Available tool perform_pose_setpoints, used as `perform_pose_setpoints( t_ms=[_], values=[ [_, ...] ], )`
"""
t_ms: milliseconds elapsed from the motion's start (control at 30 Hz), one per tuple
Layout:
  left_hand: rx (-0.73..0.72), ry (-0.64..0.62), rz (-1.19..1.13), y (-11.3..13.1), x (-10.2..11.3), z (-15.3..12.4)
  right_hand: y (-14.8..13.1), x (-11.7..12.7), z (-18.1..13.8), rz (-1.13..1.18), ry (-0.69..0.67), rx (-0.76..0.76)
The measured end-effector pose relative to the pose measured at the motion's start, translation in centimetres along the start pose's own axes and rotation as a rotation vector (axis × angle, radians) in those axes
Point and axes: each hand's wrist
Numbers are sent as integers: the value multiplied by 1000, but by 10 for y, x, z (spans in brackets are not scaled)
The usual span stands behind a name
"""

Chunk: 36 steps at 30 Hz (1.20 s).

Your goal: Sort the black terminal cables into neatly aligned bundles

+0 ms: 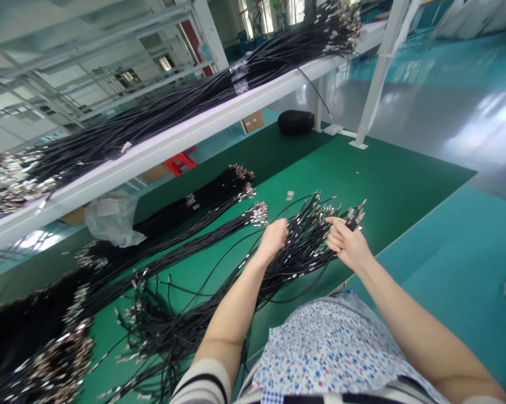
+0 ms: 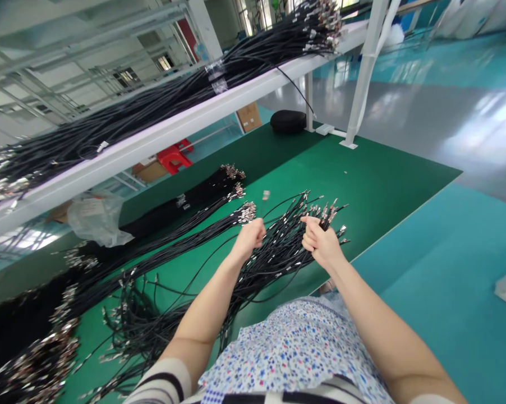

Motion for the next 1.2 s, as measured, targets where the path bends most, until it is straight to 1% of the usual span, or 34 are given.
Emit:
perform_pose_setpoints(
  t_ms=[100, 167, 200, 233, 267, 300, 333, 367, 433, 467, 500, 567, 633, 733, 800, 867, 900, 1000, 1067, 1100, 1133, 1167, 1200],
  values=[
    [-225, -185, 325, 15, -56, -11, 2, 7, -15, -78, 32, -21],
    [-281, -277, 452, 15, -89, -20, 8, 18, -24, -161, 124, -14],
    [-301, -329, 510, 12, -100, -23, 12, 27, -29, -192, 181, 2],
    [-313, -380, 572, 6, -106, -24, 17, 38, -33, -202, 233, 17],
    [-319, -422, 636, -3, -108, -22, 24, 51, -37, -182, 277, 24],
    [-309, -433, 701, -13, -105, -18, 31, 65, -41, -137, 309, 10],
    [-284, -402, 768, -24, -100, -11, 38, 78, -44, -73, 334, -23],
    [-245, -332, 836, -37, -92, -3, 45, 91, -48, 0, 356, -67],
    [-175, -129, 989, -61, -75, 14, 58, 112, -56, 128, 379, -153],
    [-157, -66, 1065, -72, -68, 22, 64, 119, -59, 169, 382, -188],
    [-145, -30, 1130, -81, -63, 30, 67, 123, -61, 192, 375, -222],
    [-120, -38, 1209, -95, -58, 43, 71, 126, -61, 199, 345, -285],
    [-86, -97, 1235, -101, -59, 52, 70, 125, -56, 181, 313, -335],
    [-56, -186, 1225, -100, -59, 60, 64, 119, -40, 162, 273, -353],
    [-69, -152, 1134, -94, -56, 59, 60, 113, -27, 148, 260, -334],
    [-62, -100, 914, -83, -53, 52, 56, 104, -13, 113, 241, -310],
    [-36, -112, 765, -77, -52, 45, 54, 98, -6, 94, 227, -298],
    [94, -253, 313, -56, -56, 19, 44, 72, 11, 44, 137, -255],
    [129, -303, 144, -43, -67, 0, 37, 54, 16, 3, 45, -232],
    [115, -299, 117, -37, -74, -7, 34, 48, 17, -32, 15, -224],
    [81, -287, 123, -32, -80, -14, 32, 43, 15, -77, 14, -213],
    [34, -284, 160, -29, -86, -18, 32, 41, 12, -123, 49, -191],
    [-18, -296, 222, -27, -90, -20, 33, 42, 7, -159, 113, -164]
  ],
)
Point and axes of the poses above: each hand's wrist, its own z-axis towards the middle knuckle, its own x-axis out of the back of the hand, y = z × x, and after that the axes turned 4 degrees about x, right-handed
